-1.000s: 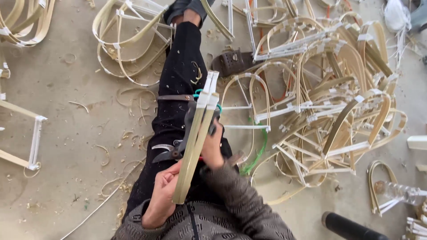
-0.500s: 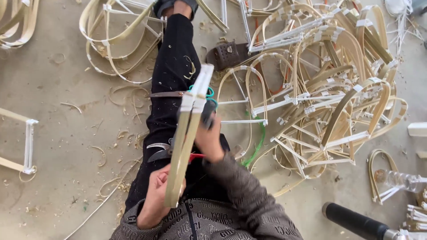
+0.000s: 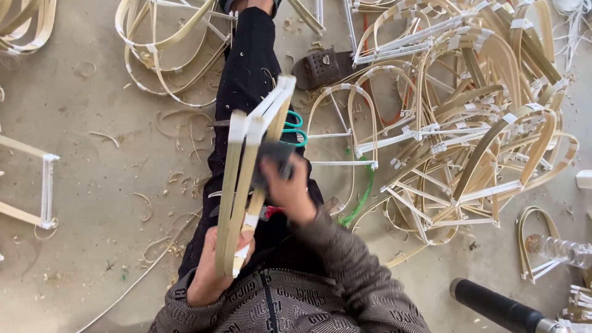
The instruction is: Assembling and finishing curved bamboo frame components for furniture manufacturing.
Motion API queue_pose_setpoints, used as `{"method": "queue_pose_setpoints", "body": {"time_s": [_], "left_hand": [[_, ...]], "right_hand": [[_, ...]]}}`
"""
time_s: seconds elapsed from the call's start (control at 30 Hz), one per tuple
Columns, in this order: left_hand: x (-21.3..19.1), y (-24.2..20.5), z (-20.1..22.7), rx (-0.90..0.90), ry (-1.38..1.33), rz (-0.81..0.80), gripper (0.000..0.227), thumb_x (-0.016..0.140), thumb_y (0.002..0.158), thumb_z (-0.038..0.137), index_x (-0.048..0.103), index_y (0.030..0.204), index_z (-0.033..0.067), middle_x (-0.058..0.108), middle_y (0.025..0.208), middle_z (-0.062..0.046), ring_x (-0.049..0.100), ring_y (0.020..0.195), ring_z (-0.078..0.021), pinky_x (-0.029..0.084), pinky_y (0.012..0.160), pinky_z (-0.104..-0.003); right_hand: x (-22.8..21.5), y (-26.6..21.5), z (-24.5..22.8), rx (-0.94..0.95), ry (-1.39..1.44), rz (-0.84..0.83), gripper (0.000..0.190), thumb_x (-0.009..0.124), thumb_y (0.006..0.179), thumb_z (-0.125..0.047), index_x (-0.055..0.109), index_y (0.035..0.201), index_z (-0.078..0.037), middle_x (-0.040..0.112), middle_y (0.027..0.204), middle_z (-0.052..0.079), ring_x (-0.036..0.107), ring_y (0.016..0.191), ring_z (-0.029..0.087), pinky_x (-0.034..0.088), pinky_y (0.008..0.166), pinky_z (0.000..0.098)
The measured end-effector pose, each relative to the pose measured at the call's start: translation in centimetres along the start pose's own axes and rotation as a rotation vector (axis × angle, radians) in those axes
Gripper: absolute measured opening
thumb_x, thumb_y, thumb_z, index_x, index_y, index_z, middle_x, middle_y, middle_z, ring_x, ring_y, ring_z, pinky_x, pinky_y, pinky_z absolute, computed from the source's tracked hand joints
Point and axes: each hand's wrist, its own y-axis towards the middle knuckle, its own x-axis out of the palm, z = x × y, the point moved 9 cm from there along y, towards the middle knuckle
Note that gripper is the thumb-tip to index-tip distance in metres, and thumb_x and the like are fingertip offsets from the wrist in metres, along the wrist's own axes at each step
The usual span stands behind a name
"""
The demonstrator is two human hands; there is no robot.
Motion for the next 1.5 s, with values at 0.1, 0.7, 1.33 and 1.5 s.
{"method": "queue_pose_setpoints", "body": {"time_s": [0.1,0.7,1.33,1.5], "left_hand": [[0.8,-0.3,0.3,-0.092,-0.019,-0.002,0.028,0.067,0.092,0.012,0.064,0.111,-0.0072,0.059,0.06,-0.001,0.051,0.043,-0.0075,0.04,0.036,-0.022],[3.5,1.9,12.1,0.205,0.177,-0.154,0.066,0.058,0.104,0.009,0.033,0.166,0.0073,0.059,0.134,-0.006,0.057,0.114,-0.0076,0.047,0.099,-0.024],[-4.6,1.3,12.9,0.041,-0.227,0.227,0.033,0.054,0.103,0.012,0.058,0.129,-0.0068,0.073,0.099,-0.018,0.076,0.082,-0.0238,0.066,0.076,-0.036],[-4.2,1.2,13.1,0.208,-0.132,0.022,0.048,0.06,0.099,0.003,0.054,0.146,0.0012,0.07,0.098,-0.011,0.068,0.073,-0.0128,0.057,0.063,-0.025]], "right_hand": [[-3.4,6.2,-2.4,0.017,-0.012,0.123,0.012,0.063,0.099,-0.007,0.069,0.094,0.002,0.069,0.081,-0.001,0.06,0.074,0.009,0.05,0.066,0.0267],[1.5,0.8,-10.4,0.08,0.02,-0.435,0.021,0.056,0.098,0.003,0.069,0.114,0.001,0.071,0.125,0.005,0.066,0.082,0.01,0.053,0.065,0.0247],[3.4,0.0,-7.7,-0.105,-0.63,-0.767,0.086,0.084,0.081,-0.019,0.04,0.154,-0.005,0.054,0.148,0.015,0.053,0.137,0.03,0.047,0.109,0.0409],[6.0,-4.1,-6.0,-0.307,-0.959,-1.006,0.1,0.086,0.059,-0.015,0.039,0.145,0.0,0.048,0.142,0.02,0.039,0.137,0.04,0.028,0.114,0.0523]]}}
